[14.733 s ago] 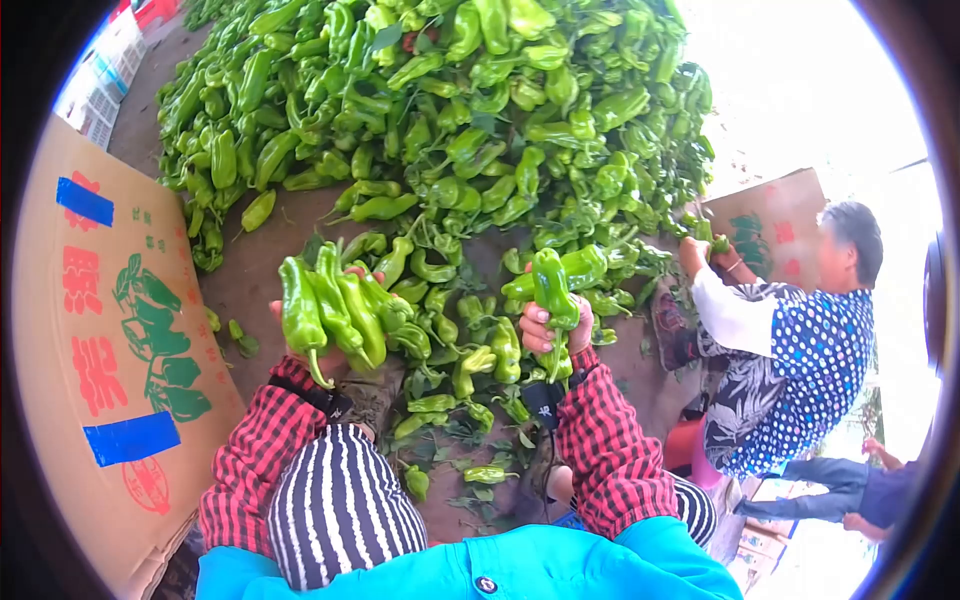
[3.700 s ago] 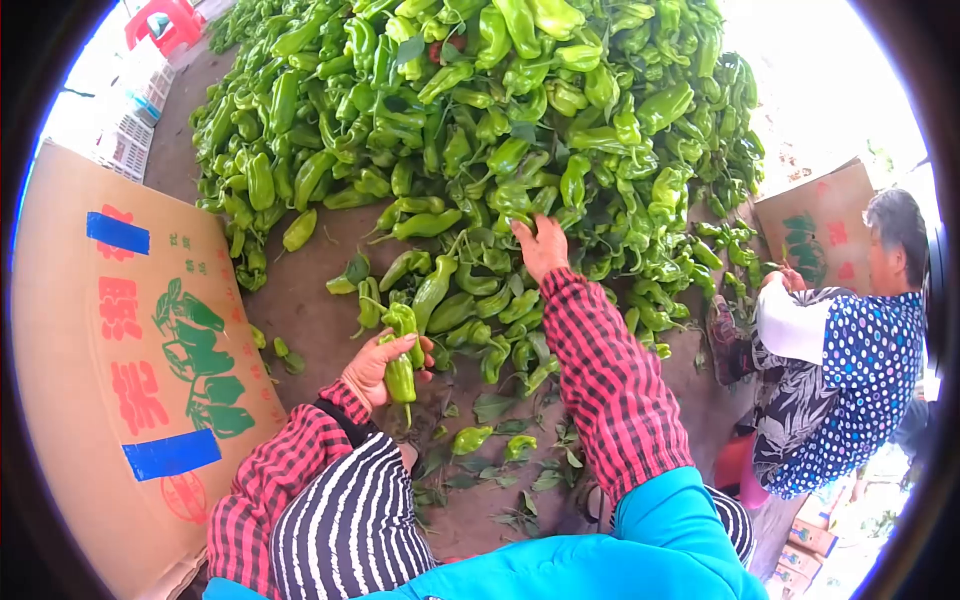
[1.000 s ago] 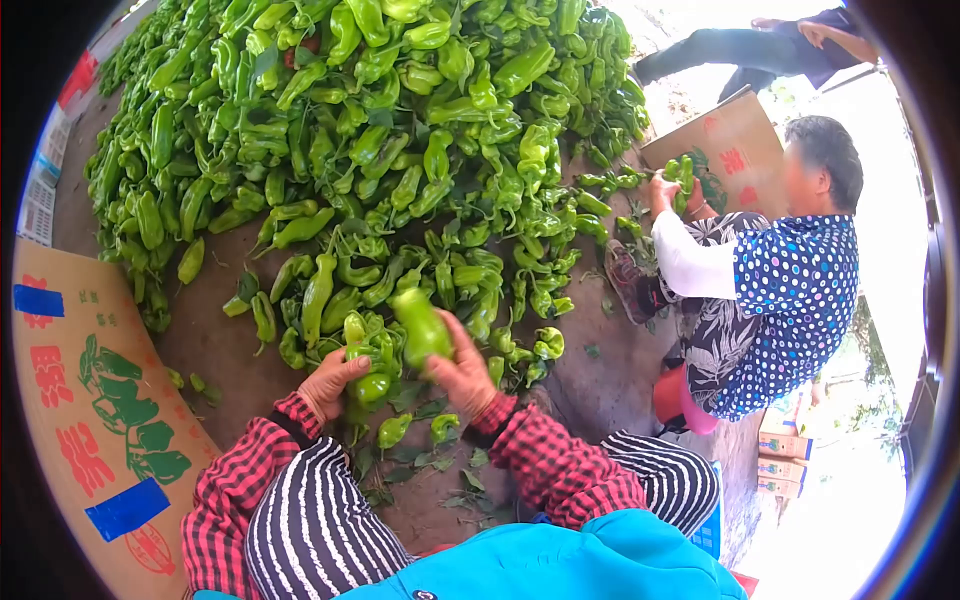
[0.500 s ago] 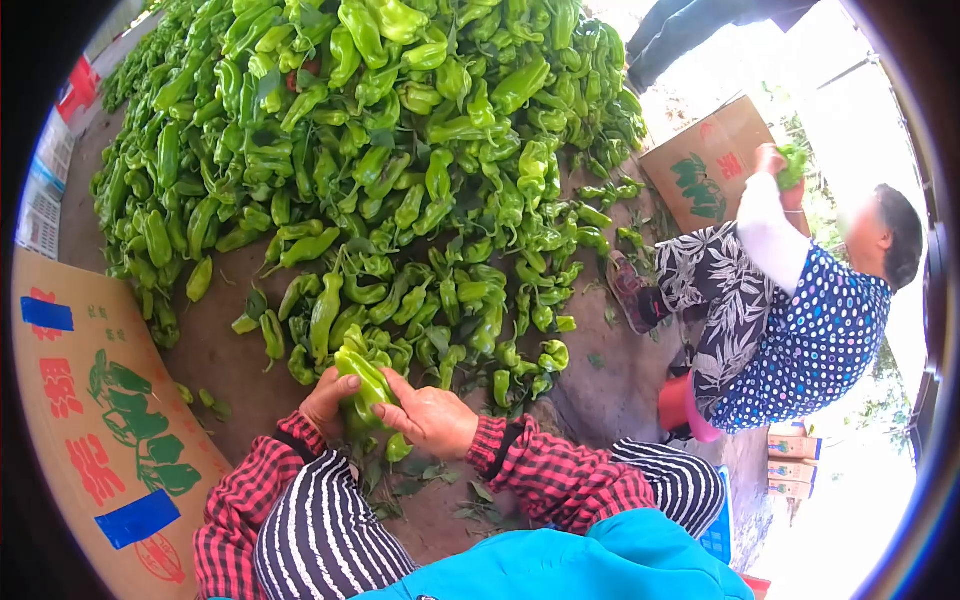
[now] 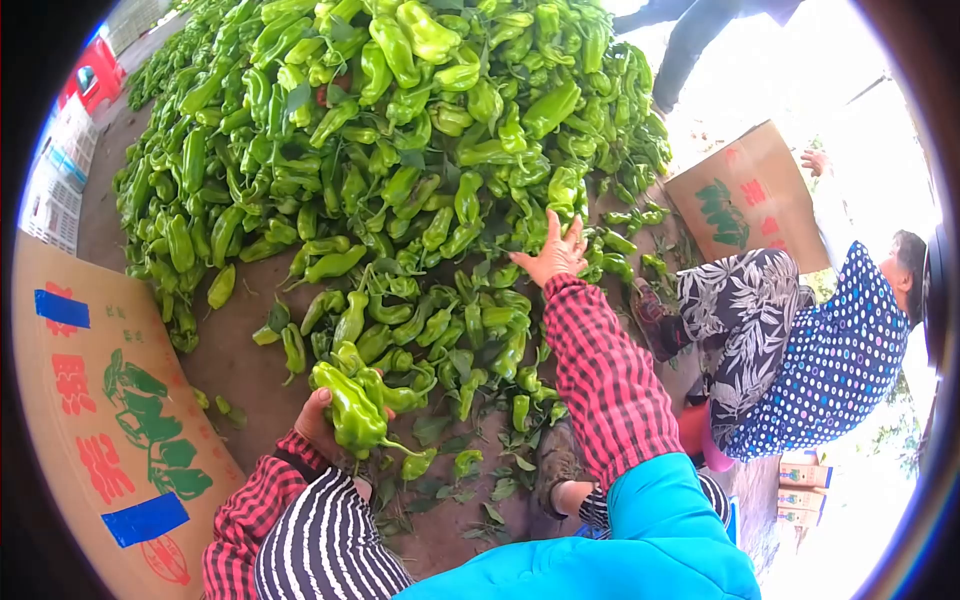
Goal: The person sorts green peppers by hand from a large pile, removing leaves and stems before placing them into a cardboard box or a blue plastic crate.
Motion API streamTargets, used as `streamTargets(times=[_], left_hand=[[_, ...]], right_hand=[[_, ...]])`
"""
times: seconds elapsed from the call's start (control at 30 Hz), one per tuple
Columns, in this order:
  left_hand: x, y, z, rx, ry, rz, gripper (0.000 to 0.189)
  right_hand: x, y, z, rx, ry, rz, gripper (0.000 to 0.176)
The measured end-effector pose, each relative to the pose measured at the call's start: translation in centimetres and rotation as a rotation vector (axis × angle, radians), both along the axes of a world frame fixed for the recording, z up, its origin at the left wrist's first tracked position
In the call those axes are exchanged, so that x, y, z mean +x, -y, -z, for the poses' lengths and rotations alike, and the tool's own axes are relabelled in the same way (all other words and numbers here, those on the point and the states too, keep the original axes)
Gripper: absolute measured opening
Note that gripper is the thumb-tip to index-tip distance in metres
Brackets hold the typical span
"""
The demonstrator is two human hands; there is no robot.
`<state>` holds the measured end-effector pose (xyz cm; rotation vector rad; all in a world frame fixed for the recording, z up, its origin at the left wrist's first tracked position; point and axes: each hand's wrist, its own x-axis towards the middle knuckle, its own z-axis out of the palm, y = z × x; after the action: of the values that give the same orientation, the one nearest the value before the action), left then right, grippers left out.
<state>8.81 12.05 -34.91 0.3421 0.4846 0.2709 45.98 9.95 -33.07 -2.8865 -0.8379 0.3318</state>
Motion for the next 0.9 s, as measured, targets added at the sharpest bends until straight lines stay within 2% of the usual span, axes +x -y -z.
streamTargets(times=[0.03, 0.1, 0.13, 0.17, 0.23, 0.27, 0.37, 0.4, 0.43, 0.5, 0.53, 0.6, 0.63, 0.7, 0.73, 0.77, 0.87, 0.9], left_hand=[[-0.1, 0.0, -0.1, 0.028, -0.010, -0.011, 0.091], [-0.5, 0.0, 0.2, 0.029, -0.002, -0.007, 0.092], [-0.6, -0.1, 0.3, 0.038, 0.019, -0.003, 0.093], [-0.5, -0.3, 0.3, 0.035, 0.023, -0.007, 0.093], [-0.4, -0.3, 0.5, 0.029, 0.001, -0.045, 0.094], [-0.5, -0.4, 0.8, 0.027, 0.014, -0.024, 0.093], [-0.4, -0.1, 0.3, 0.019, -0.003, -0.044, 0.092], [-0.5, -0.1, 0.5, 0.019, -0.005, -0.040, 0.092], [-0.4, -0.1, 0.8, 0.018, 0.016, -0.018, 0.092], [-0.3, 0.0, 0.8, 0.015, 0.039, 0.005, 0.093], [-0.1, 0.2, 0.7, -0.004, 0.064, -0.009, 0.091], [0.0, 0.2, 0.7, -0.023, 0.089, -0.025, 0.089], [0.1, 0.2, 1.1, -0.040, 0.140, 0.036, 0.090], [0.1, 0.0, 1.4, -0.055, 0.185, 0.089, 0.090], [0.3, 0.0, 1.3, -0.056, 0.228, 0.111, 0.090], [0.5, 0.1, 1.2, -0.057, 0.272, 0.132, 0.090], [1.0, 0.4, -0.8, 0.011, 0.283, 0.108, 0.096], [0.7, 0.3, -1.1, 0.077, 0.283, 0.095, 0.101]], right_hand=[[1.1, 0.1, 1.0, -0.063, -0.036, 0.003, 0.087], [3.5, 0.9, 3.4, 0.012, -0.092, -0.075, 0.083], [3.8, 1.7, 4.3, 0.094, 0.050, -0.133, 0.076], [4.5, 2.7, 4.9, 0.090, 0.053, -0.137, 0.076], [5.3, 5.1, 5.2, 0.405, -0.148, -0.207, 0.068], [4.5, 6.4, 5.3, 0.508, -0.076, -0.264, 0.064], [2.9, 9.3, 6.8, 0.648, -0.408, -0.094, 0.063], [1.1, 9.9, 5.9, 0.870, -0.736, 0.064, 0.061], [0.0, 10.8, 5.6, 1.016, -0.894, 0.163, 0.056], [-2.0, 12.7, 4.7, 1.200, -1.206, 0.310, 0.034], [-2.6, 13.3, 4.4, 1.200, -1.203, 0.311, 0.034], [-3.7, 14.1, 3.8, 1.240, -1.350, 0.518, 0.031], [-4.2, 14.9, 3.8, 1.240, -1.351, 0.517, 0.031], [-5.8, 15.9, 3.4, 1.463, -1.854, 0.540, 0.031], [-6.6, 16.0, 3.0, 1.450, -1.855, 0.581, 0.040], [-7.3, 15.7, 2.8, 1.445, -1.860, 0.580, 0.040], [-9.0, 15.0, 2.5, 1.481, -2.185, 0.443, 0.053], [-9.5, 14.6, 2.1, 1.469, -2.197, 0.442, 0.053]])
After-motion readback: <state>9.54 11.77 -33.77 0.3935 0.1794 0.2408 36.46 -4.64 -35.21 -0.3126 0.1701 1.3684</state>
